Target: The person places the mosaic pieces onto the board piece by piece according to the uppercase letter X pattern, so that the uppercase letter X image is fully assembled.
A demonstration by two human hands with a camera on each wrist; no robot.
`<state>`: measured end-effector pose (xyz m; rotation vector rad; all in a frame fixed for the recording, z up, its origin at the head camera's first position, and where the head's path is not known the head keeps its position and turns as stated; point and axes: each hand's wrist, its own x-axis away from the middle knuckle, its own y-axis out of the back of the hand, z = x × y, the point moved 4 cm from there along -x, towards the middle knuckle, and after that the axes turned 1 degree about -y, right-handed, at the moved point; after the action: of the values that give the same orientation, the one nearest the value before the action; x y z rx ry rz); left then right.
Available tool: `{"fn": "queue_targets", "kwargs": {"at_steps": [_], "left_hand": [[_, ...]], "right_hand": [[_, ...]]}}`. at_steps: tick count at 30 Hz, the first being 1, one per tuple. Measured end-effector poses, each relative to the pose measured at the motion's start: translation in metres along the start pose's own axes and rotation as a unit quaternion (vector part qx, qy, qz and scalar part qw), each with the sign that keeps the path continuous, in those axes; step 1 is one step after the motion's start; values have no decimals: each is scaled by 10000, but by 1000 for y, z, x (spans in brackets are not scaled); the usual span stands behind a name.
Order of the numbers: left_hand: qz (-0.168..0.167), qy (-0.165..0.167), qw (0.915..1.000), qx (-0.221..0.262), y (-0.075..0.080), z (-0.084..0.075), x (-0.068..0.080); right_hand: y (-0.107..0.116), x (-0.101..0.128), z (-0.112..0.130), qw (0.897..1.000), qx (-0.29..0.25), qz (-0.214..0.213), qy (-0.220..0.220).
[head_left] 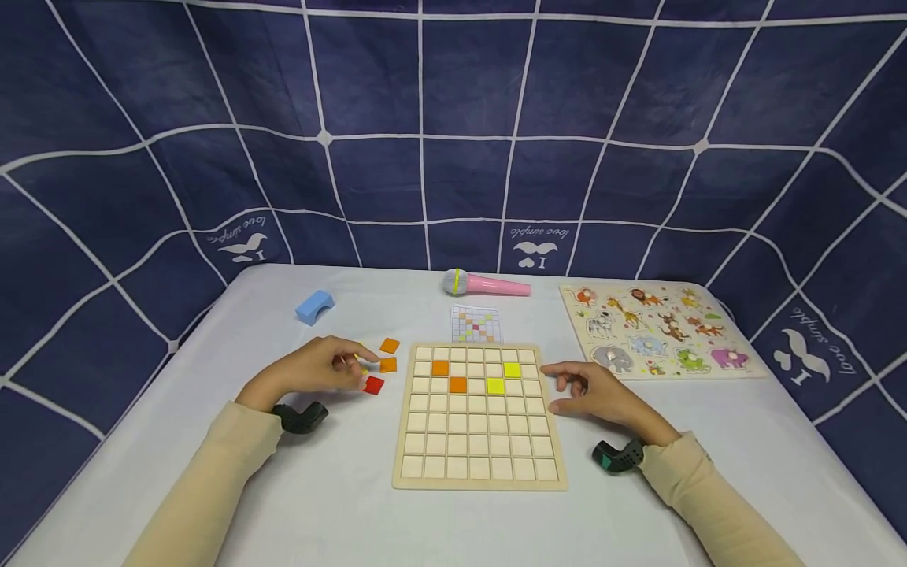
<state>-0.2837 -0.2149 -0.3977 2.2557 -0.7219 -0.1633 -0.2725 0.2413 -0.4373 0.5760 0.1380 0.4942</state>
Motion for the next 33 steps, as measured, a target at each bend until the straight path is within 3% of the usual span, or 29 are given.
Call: {"fn": "queue_targets", "kwargs": {"at_steps": [7,18,33], "left_hand": [[79,373,9993,-13,-7,10,-3],[15,601,9976,-352,-12,10,-3],[-135,568,9954,-756,-15,0,0]], "right_hand": [[-1,1,2,10000,-31,-1,77],[-1,0,0,10000,16,3,-13],[-1,0,1,10000,-57,36,-5]]}}
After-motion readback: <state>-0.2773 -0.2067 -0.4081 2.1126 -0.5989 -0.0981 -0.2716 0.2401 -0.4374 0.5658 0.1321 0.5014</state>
